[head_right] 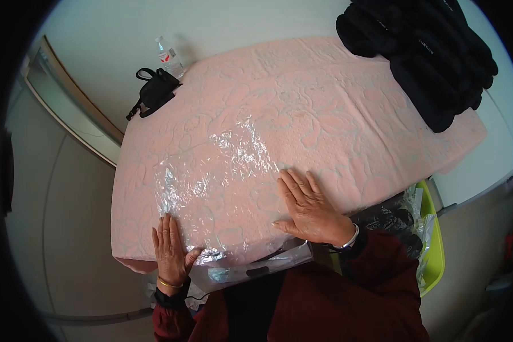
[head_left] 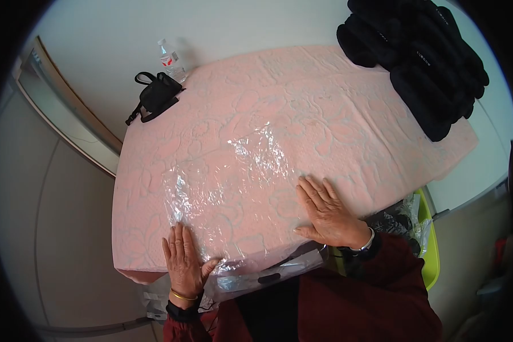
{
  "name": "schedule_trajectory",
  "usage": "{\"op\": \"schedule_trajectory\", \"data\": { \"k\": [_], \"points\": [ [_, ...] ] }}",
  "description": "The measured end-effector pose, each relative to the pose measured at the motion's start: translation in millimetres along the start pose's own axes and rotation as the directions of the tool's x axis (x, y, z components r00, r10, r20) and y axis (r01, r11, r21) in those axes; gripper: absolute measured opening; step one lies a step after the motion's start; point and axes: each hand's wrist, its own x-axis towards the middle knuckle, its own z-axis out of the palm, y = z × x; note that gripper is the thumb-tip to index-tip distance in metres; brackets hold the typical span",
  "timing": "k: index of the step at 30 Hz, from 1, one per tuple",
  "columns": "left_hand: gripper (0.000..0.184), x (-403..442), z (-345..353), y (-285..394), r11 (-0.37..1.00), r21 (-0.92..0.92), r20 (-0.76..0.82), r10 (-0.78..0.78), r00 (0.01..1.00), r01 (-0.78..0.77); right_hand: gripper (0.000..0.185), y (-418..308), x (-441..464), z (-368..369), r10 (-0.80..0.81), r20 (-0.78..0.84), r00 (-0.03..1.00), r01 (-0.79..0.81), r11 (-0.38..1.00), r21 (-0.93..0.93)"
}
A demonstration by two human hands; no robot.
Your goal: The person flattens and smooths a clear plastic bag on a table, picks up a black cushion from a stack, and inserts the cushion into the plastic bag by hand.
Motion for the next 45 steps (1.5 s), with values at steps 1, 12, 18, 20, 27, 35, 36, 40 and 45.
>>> {"op": "schedule_trajectory", "data": {
  "k": [1, 12, 18, 20, 27, 35, 36, 40, 45],
  "points": [
    [0.109, -8.0, 1.1, 4.0, 1.0, 0.015, 0.002, -0.009, 1.0, 0.009, 0.091, -5.0, -6.6, -0.6, -0.002, -0.001, 1.0, 0.002, 1.0, -0.002],
    [0.107, -55.1, 0.8, 13.2, 0.999, -0.032, -0.012, 0.018, 1.0, -0.019, 0.084, -42.4, -9.5, -17.5, -0.096, -0.135, 0.986, 0.1, 0.995, 0.025],
    [0.104, -57.5, 4.5, 3.6, 0.999, -0.021, 0.0, 0.027, 1.0, -0.027, 0.091, -31.8, 18.9, -0.6, -0.228, -0.114, 0.967, 0.237, 0.969, 0.074],
    [0.103, -58.2, 5.3, 2.3, 0.999, -0.029, -0.007, 0.024, 1.0, -0.024, 0.096, -21.0, 15.6, 9.9, -0.161, -0.048, 0.986, 0.164, 0.983, 0.08],
    [0.104, -54.9, -5.7, -5.2, 0.999, 0.003, 0.014, -0.047, 0.999, 0.046, 0.102, -9.6, 5.9, 4.1, -0.113, 0.005, 0.994, 0.113, 0.994, 0.008],
    [0.1, 12.7, -28.2, 89.1, 0.946, -0.126, 0.022, 0.303, 0.953, -0.298, 0.103, -12.3, 7.3, 7.6, -0.104, 0.014, 0.994, 0.104, 0.995, -0.001],
    [0.1, 20.5, -18.6, 103.3, 0.914, -0.147, 0.032, 0.387, 0.922, -0.378, 0.103, -12.5, 7.7, 6.9, -0.092, 0.011, 0.996, 0.092, 0.996, 0.001],
    [0.099, 35.8, 15.9, 108.8, 0.868, -0.179, 0.027, 0.475, 0.88, -0.463, 0.105, -10.4, 6.5, 6.5, -0.104, 0.025, 0.994, 0.105, 0.994, -0.022],
    [0.098, 26.3, 8.1, 35.8, 0.937, -0.078, 0.049, 0.344, 0.938, -0.34, 0.105, -6.9, 7.3, 1.5, -0.115, 0.05, 0.992, 0.116, 0.993, -0.027]
  ]
}}
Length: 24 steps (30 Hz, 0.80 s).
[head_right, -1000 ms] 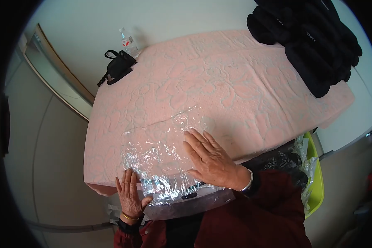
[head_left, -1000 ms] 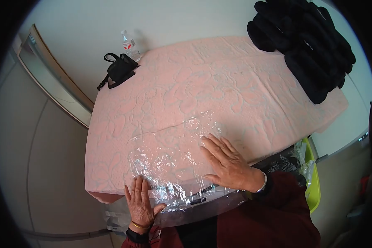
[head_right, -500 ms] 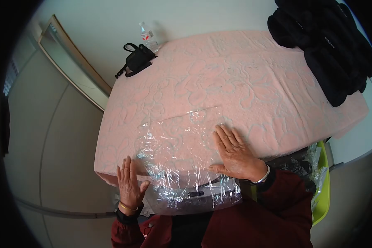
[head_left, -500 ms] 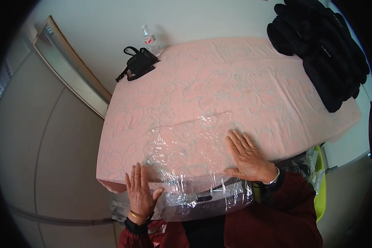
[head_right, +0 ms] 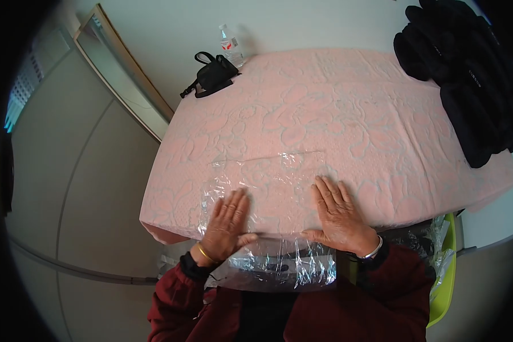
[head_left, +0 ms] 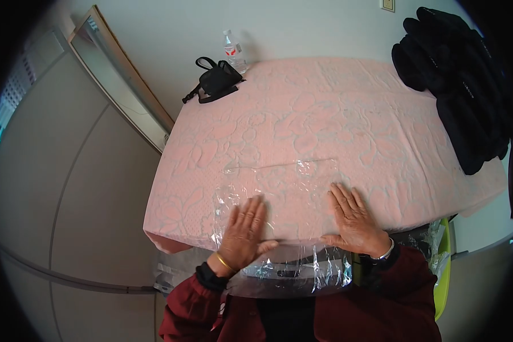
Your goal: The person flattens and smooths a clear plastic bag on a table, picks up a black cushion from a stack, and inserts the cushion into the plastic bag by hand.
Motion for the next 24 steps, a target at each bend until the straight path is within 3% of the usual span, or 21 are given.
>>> {"op": "schedule_trajectory", "data": {
  "k": [2, 10, 15, 19, 20, 23, 24],
  "points": [
    [0.098, -15.3, -7.0, -32.3, 0.982, 0.001, 0.007, -0.189, 0.982, 0.189, 0.106, 3.8, -0.1, -1.8, 0.0, 0.011, 1.0, 0.0, 1.0, 0.01],
    [0.101, -38.0, -8.4, -70.9, 0.945, 0.079, 0.011, -0.319, 0.948, 0.317, 0.106, 7.1, -2.1, 1.8, -0.01, -0.007, 1.0, 0.01, 1.0, -0.022],
    [0.101, -33.7, -9.5, -67.4, 0.937, 0.094, 0.024, -0.34, 0.94, 0.337, 0.104, 11.0, -1.3, 3.1, 0.073, 0.051, 0.996, -0.072, 0.997, -0.015],
    [0.1, -24.6, -27.2, -59.2, 0.915, 0.139, 0.129, -0.396, 0.909, 0.379, 0.102, 0.5, 7.0, -16.6, 0.077, 0.028, 0.997, -0.076, 0.997, -0.019],
    [0.1, -20.5, -33.1, -52.6, 0.907, 0.216, 0.114, -0.391, 0.913, 0.362, 0.102, -2.2, 11.6, -19.3, 0.075, 0.021, 0.997, -0.075, 0.997, -0.02],
    [0.099, -4.1, -37.2, -33.3, 0.868, 0.374, 0.091, -0.384, 0.919, 0.326, 0.101, -12.4, 25.6, -21.7, -0.105, 0.037, 0.994, 0.103, 0.993, 0.054],
    [0.099, 3.8, -32.9, -26.0, 0.911, 0.362, 0.052, -0.233, 0.971, 0.199, 0.101, -15.1, 30.0, -20.1, -0.111, 0.034, 0.993, 0.109, 0.992, 0.057]
  ]
}}
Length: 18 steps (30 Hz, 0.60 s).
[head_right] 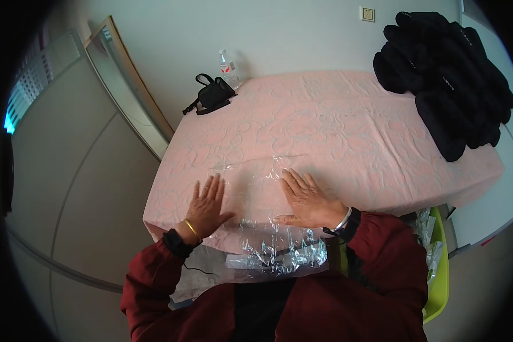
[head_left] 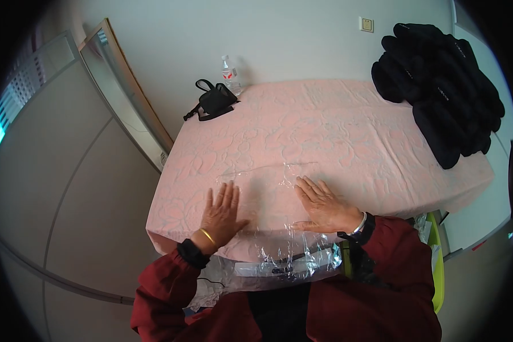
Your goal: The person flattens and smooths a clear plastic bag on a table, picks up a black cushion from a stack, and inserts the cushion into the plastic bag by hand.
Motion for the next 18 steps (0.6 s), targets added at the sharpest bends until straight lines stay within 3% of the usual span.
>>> {"op": "schedule_trajectory", "data": {
  "k": [1, 3, 6, 8, 12, 15, 18],
  "points": [
    [0.1, 6.7, -3.0, 11.8, 0.991, 0.003, -0.095, 0.132, 0.987, -0.132, 0.101, -1.5, 6.1, 3.1, -0.022, 0.03, 0.999, 0.022, 1.0, -0.004],
    [0.102, 17.5, -12.2, 41.7, 0.957, -0.123, -0.078, 0.255, 0.964, -0.263, 0.1, -2.3, 17.8, 11.0, -0.066, 0.092, 0.994, 0.068, 0.998, -0.01],
    [0.108, 33.9, -0.1, 65.1, 0.894, -0.284, -0.071, 0.34, 0.938, -0.345, 0.1, 0.2, 28.0, 27.0, -0.107, 0.167, 0.98, 0.125, 0.987, -0.1],
    [0.11, 39.8, 8.5, 59.3, 0.896, -0.29, -0.03, 0.343, 0.939, -0.337, 0.1, 4.7, 29.2, 31.6, -0.116, 0.205, 0.972, 0.148, 0.978, -0.145],
    [0.112, 48.7, 14.6, 39.6, 0.91, -0.289, 0.082, 0.333, 0.939, -0.298, 0.103, 17.4, 21.1, 25.4, -0.118, 0.132, 0.984, 0.121, 0.993, -0.011],
    [0.112, 46.2, 15.8, 10.3, 0.935, -0.254, 0.137, 0.289, 0.947, -0.248, 0.103, 23.6, 17.0, 18.6, -0.022, 0.188, 0.982, 0.025, 1.0, -0.012],
    [0.108, 43.0, 15.2, -22.4, 0.973, -0.227, 0.255, 0.1, 0.962, -0.041, 0.103, 31.0, 11.9, 15.8, -0.001, 0.18, 0.984, 0.005, 1.0, -0.022]
  ]
}}
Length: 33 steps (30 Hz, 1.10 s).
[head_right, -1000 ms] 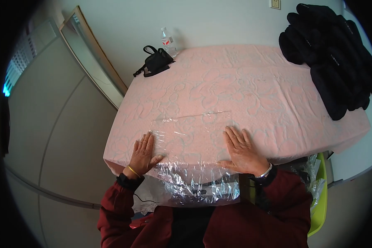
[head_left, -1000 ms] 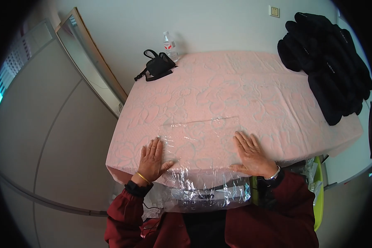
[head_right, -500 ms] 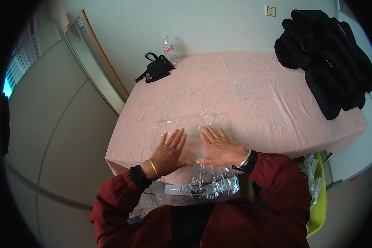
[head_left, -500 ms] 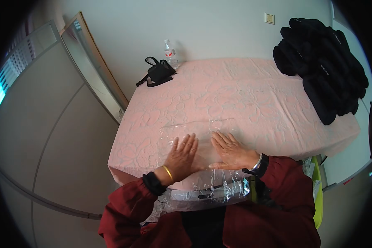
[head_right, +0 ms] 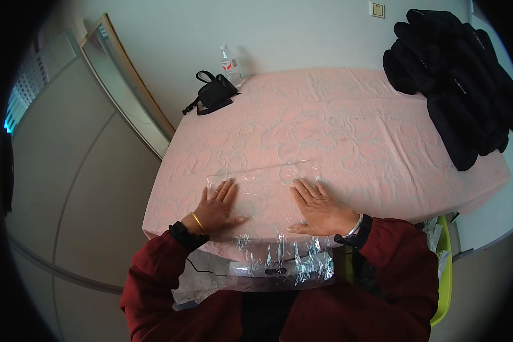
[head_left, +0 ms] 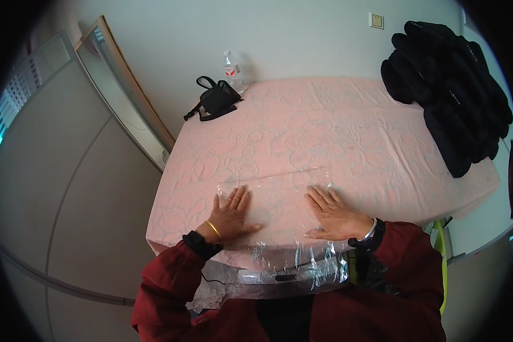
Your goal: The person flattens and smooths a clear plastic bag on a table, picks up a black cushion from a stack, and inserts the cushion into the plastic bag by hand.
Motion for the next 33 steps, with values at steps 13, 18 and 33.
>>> {"op": "schedule_trajectory", "data": {
  "k": [13, 18, 33],
  "points": [
    [0.07, -123.3, 1.1, -19.0, 0.803, -0.593, -0.453, -0.269, 0.85, -0.061, 0.09, 56.6, -35.2, -9.1, 0.592, -0.119, 0.797, -0.604, 0.781, -0.161],
    [0.065, -158.6, 69.4, 24.5, 0.502, -0.864, -0.221, -0.426, 0.877, 0.026, 0.075, 69.9, -54.9, -13.2, 0.73, -0.11, 0.675, -0.734, 0.648, -0.206],
    [0.021, -94.7, 63.2, 48.6, -0.184, -0.943, -0.194, -0.371, 0.908, -0.276, 0.055, 81.5, -81.9, -14.6, 0.672, -0.289, 0.681, -0.728, 0.663, -0.176]
  ]
}}
